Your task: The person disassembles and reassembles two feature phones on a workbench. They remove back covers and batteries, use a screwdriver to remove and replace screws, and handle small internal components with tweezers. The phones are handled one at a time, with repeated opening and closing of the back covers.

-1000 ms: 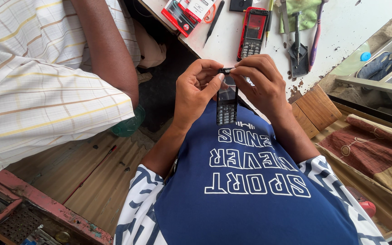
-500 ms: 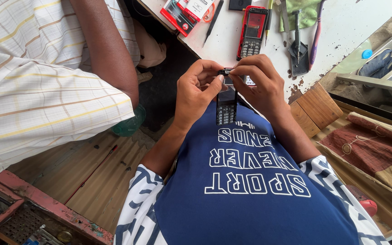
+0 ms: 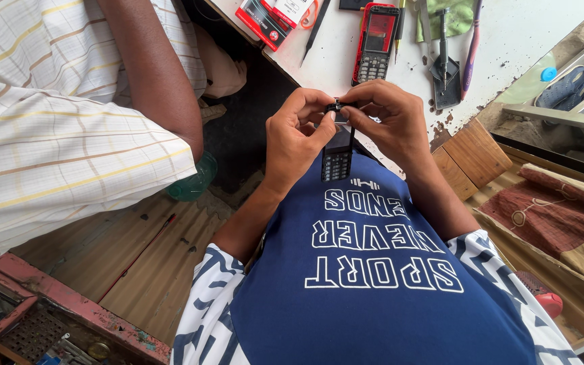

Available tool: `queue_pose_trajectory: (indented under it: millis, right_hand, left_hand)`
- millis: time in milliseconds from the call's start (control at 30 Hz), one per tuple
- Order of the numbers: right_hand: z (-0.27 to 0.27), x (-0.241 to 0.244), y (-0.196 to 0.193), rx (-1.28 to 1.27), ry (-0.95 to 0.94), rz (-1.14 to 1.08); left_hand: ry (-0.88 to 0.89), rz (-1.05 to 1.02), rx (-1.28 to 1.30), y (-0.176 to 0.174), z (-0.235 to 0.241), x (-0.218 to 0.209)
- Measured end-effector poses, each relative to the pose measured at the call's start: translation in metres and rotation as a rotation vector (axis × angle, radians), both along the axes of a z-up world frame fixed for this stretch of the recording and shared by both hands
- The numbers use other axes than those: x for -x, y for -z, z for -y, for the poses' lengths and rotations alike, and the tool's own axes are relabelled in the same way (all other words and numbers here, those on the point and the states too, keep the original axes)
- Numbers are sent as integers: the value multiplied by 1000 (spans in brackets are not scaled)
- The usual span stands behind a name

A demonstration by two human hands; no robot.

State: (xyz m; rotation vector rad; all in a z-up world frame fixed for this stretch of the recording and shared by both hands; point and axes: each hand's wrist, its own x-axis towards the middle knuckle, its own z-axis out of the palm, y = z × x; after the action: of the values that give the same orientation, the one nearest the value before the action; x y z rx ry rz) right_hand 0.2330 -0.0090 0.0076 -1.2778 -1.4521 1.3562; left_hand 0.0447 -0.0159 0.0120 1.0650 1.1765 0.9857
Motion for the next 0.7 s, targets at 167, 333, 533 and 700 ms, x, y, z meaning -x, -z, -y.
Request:
queue_pose_trajectory:
  millis: [167,333,533,700]
  right_hand:
    - [4,4,-3,-60,13,39]
    - [6,6,-9,-203,25,140]
    - [13,5,-8,-405,78,341]
    - [14,4,3,-169,89,-23]
  left_hand:
    - [-32,-44,-74,1,0,-4]
    - [-42,-2,-65,1,1,-3]
    - [-46,58,-40,3,3,-1]
    - [-37,41,-78,3,3,-2]
